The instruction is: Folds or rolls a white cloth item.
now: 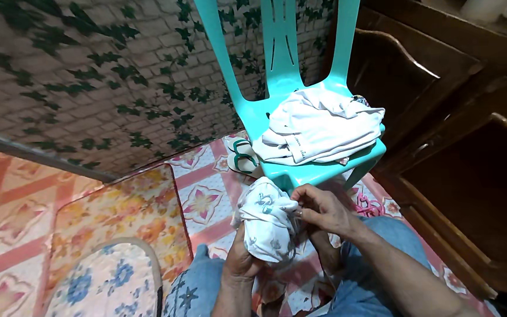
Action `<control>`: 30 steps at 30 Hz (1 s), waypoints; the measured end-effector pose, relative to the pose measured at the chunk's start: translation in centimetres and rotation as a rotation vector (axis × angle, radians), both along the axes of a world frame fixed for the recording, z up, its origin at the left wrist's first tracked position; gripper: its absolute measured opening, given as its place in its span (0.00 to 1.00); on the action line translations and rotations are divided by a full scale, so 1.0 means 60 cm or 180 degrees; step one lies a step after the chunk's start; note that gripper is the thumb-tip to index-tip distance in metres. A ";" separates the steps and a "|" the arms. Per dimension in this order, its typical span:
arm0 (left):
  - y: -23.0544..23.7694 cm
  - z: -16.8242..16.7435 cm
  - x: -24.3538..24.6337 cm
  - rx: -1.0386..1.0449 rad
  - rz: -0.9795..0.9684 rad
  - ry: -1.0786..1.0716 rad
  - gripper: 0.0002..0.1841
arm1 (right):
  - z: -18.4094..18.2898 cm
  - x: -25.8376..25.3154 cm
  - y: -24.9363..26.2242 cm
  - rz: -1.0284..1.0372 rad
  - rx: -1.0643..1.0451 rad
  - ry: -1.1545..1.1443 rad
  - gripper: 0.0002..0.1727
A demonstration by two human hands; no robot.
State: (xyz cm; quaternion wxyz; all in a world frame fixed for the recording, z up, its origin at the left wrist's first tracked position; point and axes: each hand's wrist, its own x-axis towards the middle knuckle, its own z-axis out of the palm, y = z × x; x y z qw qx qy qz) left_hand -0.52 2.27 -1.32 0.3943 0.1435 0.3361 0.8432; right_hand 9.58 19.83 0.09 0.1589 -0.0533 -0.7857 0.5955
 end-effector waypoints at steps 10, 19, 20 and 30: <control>0.004 -0.004 -0.001 0.0046 -0.0192 0.0274 0.08 | 0.010 0.007 0.014 -0.0147 0.0147 -0.0285 0.10; 0.006 -0.006 -0.008 -0.0093 -0.0137 0.0399 0.11 | -0.004 0.001 0.015 -0.0467 0.0396 -0.0114 0.10; 0.006 -0.006 -0.007 -0.0112 -0.0130 0.0396 0.11 | -0.006 0.000 0.013 -0.0439 0.0553 -0.0087 0.10; 0.010 -0.004 -0.006 -0.0287 -0.0032 0.0368 0.09 | -0.005 0.003 0.021 -0.0406 0.0400 -0.0027 0.11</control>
